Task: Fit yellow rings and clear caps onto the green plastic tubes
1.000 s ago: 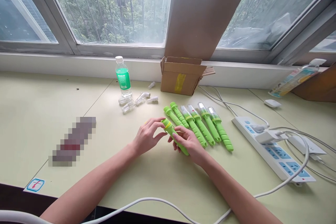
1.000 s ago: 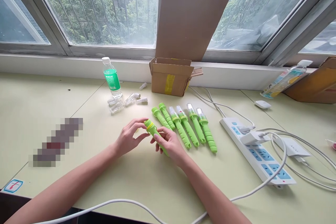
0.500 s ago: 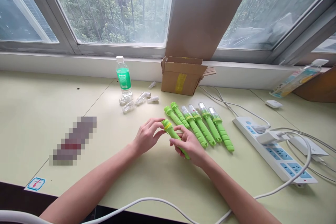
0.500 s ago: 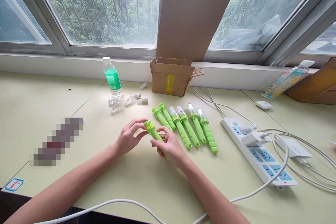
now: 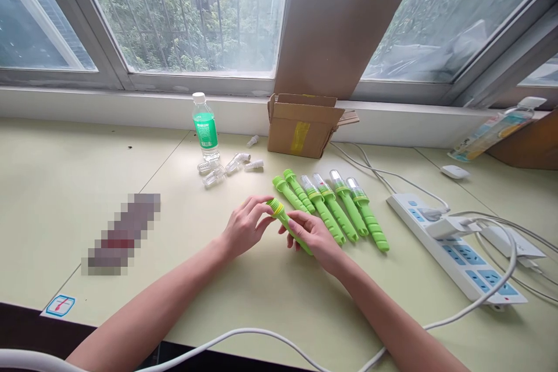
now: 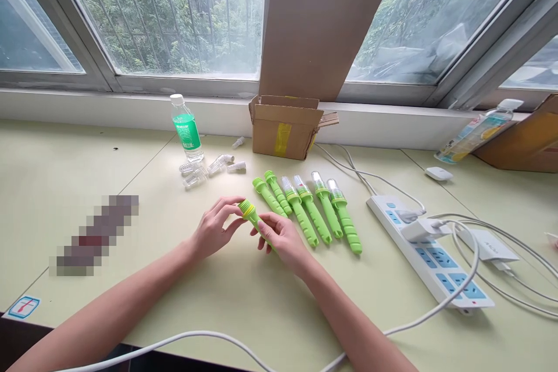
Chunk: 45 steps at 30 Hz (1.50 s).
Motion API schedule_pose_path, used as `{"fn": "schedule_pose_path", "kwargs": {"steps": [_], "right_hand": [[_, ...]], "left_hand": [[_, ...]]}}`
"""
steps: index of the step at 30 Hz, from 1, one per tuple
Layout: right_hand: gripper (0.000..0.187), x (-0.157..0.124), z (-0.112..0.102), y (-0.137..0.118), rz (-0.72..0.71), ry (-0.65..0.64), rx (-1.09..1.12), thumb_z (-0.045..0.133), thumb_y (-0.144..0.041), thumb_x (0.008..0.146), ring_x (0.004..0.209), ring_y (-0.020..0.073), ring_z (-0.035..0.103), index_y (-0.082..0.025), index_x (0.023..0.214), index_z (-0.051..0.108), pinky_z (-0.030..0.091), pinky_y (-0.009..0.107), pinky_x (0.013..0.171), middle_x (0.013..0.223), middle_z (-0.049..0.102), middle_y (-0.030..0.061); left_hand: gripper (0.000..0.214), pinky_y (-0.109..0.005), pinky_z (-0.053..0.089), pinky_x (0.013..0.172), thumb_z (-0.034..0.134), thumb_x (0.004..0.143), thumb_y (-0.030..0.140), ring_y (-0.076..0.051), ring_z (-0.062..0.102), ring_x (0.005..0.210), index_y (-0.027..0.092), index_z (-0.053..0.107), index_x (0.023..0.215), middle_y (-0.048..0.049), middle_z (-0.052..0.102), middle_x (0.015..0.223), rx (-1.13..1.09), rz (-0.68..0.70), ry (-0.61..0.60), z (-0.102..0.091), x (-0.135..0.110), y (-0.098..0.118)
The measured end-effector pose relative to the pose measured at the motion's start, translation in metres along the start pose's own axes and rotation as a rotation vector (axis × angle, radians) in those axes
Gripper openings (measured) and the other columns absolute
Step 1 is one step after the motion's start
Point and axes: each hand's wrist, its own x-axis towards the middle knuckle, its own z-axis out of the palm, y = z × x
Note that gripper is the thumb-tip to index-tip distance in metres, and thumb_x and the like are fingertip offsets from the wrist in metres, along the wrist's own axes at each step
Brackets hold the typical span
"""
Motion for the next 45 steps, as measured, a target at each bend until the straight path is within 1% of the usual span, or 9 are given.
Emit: {"fn": "schedule_pose_path", "kwargs": {"steps": [6,10,13,19,26,30,35,41,45], "right_hand": [[0.039,-0.002,0.001,0.001,0.047,-0.021,0.029,0.051,-0.056,0.087,0.045,0.0089,0.047,-0.02,0.098,0.059,0.032,0.022,0.038,0.079,0.065,0.0031],[0.039,-0.004,0.007,0.004,0.101,-0.017,0.027,0.067,-0.049,0.078,0.038,0.0063,0.04,-0.023,0.103,0.052,0.031,0.02,0.033,0.071,0.062,-0.0027],[0.037,-0.004,0.01,0.004,0.091,-0.003,0.025,0.071,-0.046,0.074,0.039,0.0072,0.046,-0.023,0.097,0.053,0.035,0.021,0.033,0.075,0.06,-0.0035],[0.031,-0.002,0.005,0.003,0.0,0.007,-0.017,0.067,-0.046,0.079,0.052,0.0109,0.055,-0.02,0.092,0.059,0.043,0.024,0.044,0.08,0.062,0.0016],[0.037,-0.002,0.002,-0.002,-0.002,-0.057,-0.023,0.056,-0.055,0.085,0.058,0.013,0.057,-0.02,0.097,0.062,0.044,0.025,0.049,0.086,0.065,0.0044],[0.041,-0.003,0.003,-0.004,0.02,-0.073,-0.035,0.051,-0.058,0.086,0.047,0.0091,0.049,-0.019,0.093,0.063,0.037,0.024,0.043,0.081,0.065,0.0035],[0.039,-0.003,0.005,0.002,0.08,-0.029,0.025,0.064,-0.051,0.079,0.038,0.0071,0.042,-0.021,0.102,0.053,0.033,0.022,0.036,0.074,0.066,0.0004],[0.032,-0.002,0.004,0.004,0.055,0.012,0.039,0.069,-0.045,0.077,0.039,0.0073,0.047,-0.022,0.094,0.053,0.033,0.021,0.035,0.079,0.061,-0.0016],[0.033,-0.001,0.003,0.003,0.017,-0.017,0.017,0.063,-0.048,0.082,0.051,0.0114,0.055,-0.021,0.1,0.057,0.041,0.024,0.044,0.081,0.064,0.002]], "left_hand": [[0.015,-0.034,0.056,0.079,0.063,0.085,0.025,-0.021,0.064,0.103,0.021,0.052,0.094,-0.0099,0.064,0.114,-0.018,-0.007,-0.053,-0.001,0.001,0.0],[0.017,-0.034,0.056,0.077,0.063,0.085,0.024,-0.022,0.063,0.105,0.02,0.05,0.096,-0.011,0.063,0.116,0.003,-0.02,-0.068,0.001,0.0,0.0],[0.013,-0.033,0.056,0.076,0.06,0.086,0.02,-0.021,0.065,0.103,0.02,0.05,0.094,-0.0106,0.064,0.114,0.026,-0.023,-0.036,0.002,-0.001,0.0],[0.013,-0.033,0.056,0.075,0.061,0.085,0.019,-0.021,0.066,0.099,0.02,0.05,0.092,-0.0099,0.065,0.112,0.035,0.015,-0.023,0.001,-0.001,-0.001],[0.016,-0.032,0.056,0.076,0.064,0.083,0.023,-0.021,0.066,0.099,0.021,0.052,0.093,-0.0102,0.065,0.111,0.026,0.025,-0.022,-0.001,0.0,-0.001],[0.016,-0.033,0.056,0.076,0.064,0.084,0.025,-0.021,0.065,0.101,0.02,0.052,0.094,-0.0105,0.065,0.113,0.029,0.018,-0.037,-0.001,0.001,0.0],[0.011,-0.033,0.056,0.075,0.061,0.085,0.02,-0.02,0.065,0.099,0.02,0.052,0.091,-0.0097,0.065,0.111,0.019,0.029,-0.029,-0.002,0.001,0.0],[0.01,-0.033,0.056,0.076,0.061,0.085,0.017,-0.02,0.065,0.099,0.02,0.052,0.09,-0.0098,0.065,0.111,-0.006,0.022,-0.022,-0.002,0.001,-0.001],[0.01,-0.032,0.056,0.076,0.059,0.086,0.017,-0.02,0.065,0.1,0.02,0.052,0.091,-0.0097,0.065,0.112,0.004,0.016,-0.035,-0.002,0.001,0.0]]}}
